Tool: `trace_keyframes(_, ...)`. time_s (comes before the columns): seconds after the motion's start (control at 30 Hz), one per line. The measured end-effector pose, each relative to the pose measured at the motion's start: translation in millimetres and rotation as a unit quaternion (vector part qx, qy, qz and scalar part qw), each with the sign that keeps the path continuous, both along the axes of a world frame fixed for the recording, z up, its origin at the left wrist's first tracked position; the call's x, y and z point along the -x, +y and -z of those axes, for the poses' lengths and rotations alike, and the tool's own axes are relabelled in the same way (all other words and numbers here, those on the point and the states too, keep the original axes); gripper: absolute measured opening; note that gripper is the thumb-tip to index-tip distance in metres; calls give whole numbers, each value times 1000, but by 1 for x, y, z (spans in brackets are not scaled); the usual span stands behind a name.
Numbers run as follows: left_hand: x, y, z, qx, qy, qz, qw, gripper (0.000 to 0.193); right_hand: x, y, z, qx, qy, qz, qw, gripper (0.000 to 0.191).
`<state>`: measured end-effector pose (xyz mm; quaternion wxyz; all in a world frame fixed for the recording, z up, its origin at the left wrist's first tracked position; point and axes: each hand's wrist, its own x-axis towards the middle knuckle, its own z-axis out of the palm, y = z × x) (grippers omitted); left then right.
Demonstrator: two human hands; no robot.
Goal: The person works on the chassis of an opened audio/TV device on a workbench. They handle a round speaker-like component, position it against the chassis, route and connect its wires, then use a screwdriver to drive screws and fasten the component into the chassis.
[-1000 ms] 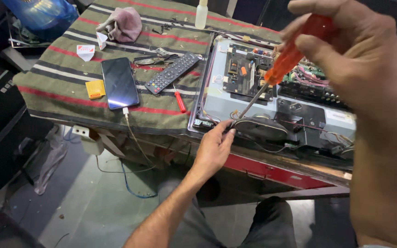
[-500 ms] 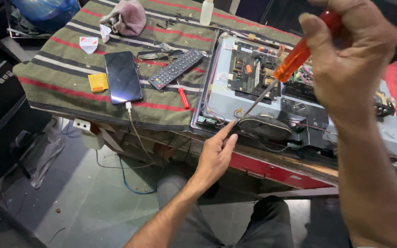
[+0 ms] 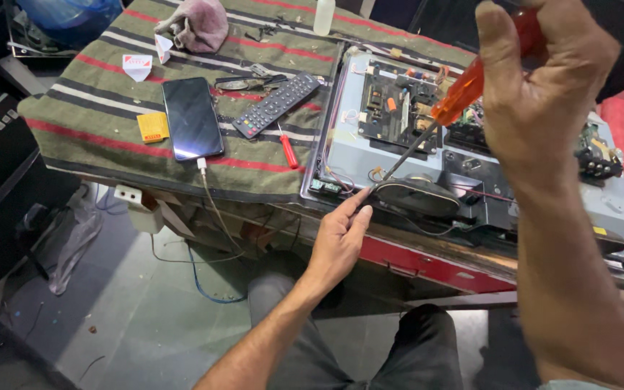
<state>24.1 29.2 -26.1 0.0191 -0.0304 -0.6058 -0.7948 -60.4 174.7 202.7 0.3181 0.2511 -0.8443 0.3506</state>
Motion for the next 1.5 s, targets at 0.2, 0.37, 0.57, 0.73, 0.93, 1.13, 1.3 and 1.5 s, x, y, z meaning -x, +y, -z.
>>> trace_keyframes(0.2,3,-4,4,34,18,1,999,40,-9,12,-24,43,-142,-185,972,9)
trace_keyframes(0.37,9,-7,2,26,0,10,1000,36,-14,-13,-20,25,-44,-143,988,8)
trace_keyframes(0.57,15,-18,-14,31,64,18,997,33,-15,-4,-26,166,-214,-275,923,13)
trace_keyframes(0.73,48,-45,-32,-333,-33,65,940,28,-14,-7,-29,33,-89,-151,984,10)
trace_keyframes(0.93,119,-67,-37,-466,-124,-13,876,34,-10,-3,-12,76,-103,-192,973,13)
trace_keyframes(1.13,131,-57,-27,-432,-100,48,895,35,-8,2,-24,45,-109,-195,974,12)
trace_keyframes(1.3,127,-47,-25,-429,-64,95,896,31,-7,-8,-11,-24,9,-13,1000,17)
trace_keyframes(1.5,122,-52,-23,-436,-101,71,892,32,-20,-1,-40,39,-139,-217,965,14)
